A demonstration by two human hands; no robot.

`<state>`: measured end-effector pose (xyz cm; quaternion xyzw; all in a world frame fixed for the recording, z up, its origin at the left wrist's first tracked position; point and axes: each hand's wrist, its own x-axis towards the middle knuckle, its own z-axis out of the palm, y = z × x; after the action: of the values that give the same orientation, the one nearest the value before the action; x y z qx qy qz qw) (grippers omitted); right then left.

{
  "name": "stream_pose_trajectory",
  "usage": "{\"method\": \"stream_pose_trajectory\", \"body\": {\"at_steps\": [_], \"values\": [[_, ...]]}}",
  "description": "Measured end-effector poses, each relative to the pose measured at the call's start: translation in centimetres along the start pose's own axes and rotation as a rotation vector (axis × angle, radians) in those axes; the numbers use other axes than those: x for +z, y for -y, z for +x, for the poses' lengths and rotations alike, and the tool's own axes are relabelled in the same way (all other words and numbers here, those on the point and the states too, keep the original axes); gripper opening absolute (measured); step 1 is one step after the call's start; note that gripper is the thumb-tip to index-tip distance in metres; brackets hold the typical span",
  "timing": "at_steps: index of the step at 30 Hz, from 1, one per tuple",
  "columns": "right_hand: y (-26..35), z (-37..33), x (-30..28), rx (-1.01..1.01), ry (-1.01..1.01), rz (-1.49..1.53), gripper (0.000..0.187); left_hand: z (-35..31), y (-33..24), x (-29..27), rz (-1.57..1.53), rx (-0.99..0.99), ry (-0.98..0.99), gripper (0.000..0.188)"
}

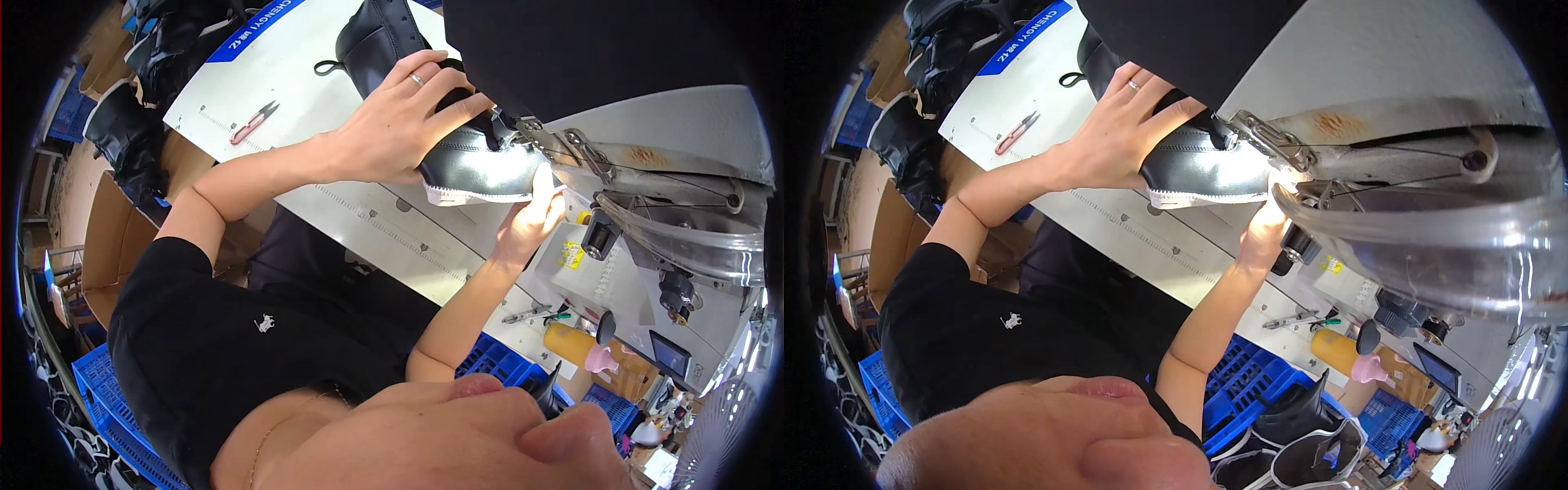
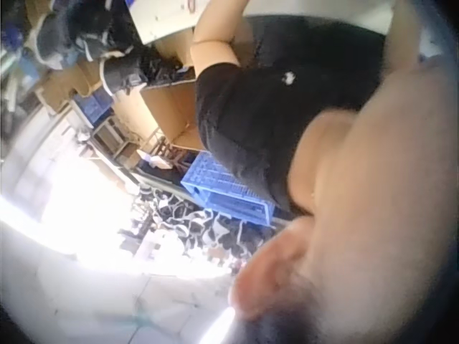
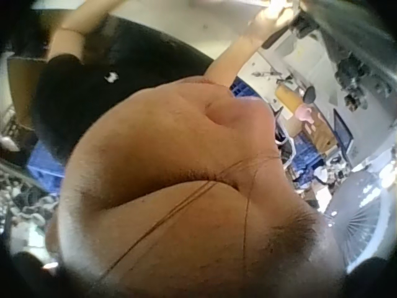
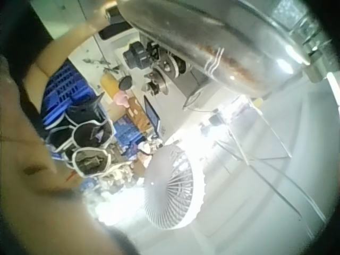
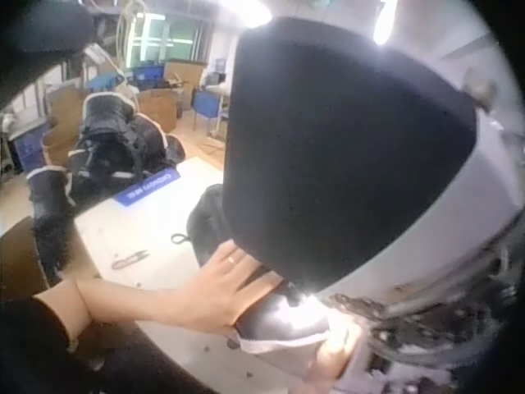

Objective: The person stitches a leather shoe upper using a sewing machine, guiding and rotating the material under the needle, and then lifts the finished shoe upper and moves it aside.

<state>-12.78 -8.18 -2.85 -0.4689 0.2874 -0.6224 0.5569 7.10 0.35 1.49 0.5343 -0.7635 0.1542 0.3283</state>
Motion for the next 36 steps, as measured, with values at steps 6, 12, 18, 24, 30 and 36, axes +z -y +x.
{"method": "stream_pose_trajectory", "body": {"at_steps": [6,12,18,24,30,36], "values": [[0.1,0.1,0.5,-0.025,-0.022,-0.067,0.02,-0.1,0.5,0.5,-0.021,-0.031,0.033,0.094],[-0.9,1.6,-0.8,-0.003,-0.045,-0.038,0.015,-0.4,-1.1,0.1,-0.046,-0.091,0.002,0.094],[-0.7,1.7,-0.3,-0.073,-0.007,-0.052,0.016,-1.1,-2.3,0.4,-0.059,-0.197,-0.009,0.092],[-4.4,4.1,-4.9,-0.05,0.094,-0.043,0.029,-1.1,-3.3,0.4,-0.063,-0.228,-0.029,0.098],[-6.6,6.5,-6.3,-0.063,0.214,0.014,0.031,-2.0,-5.1,0.3,-0.047,-0.285,-0.055,0.106],[-6.2,7.1,-6.1,-0.024,0.286,0.009,0.033,-2.2,-4.8,0.7,-0.046,-0.288,-0.102,0.103]]}}
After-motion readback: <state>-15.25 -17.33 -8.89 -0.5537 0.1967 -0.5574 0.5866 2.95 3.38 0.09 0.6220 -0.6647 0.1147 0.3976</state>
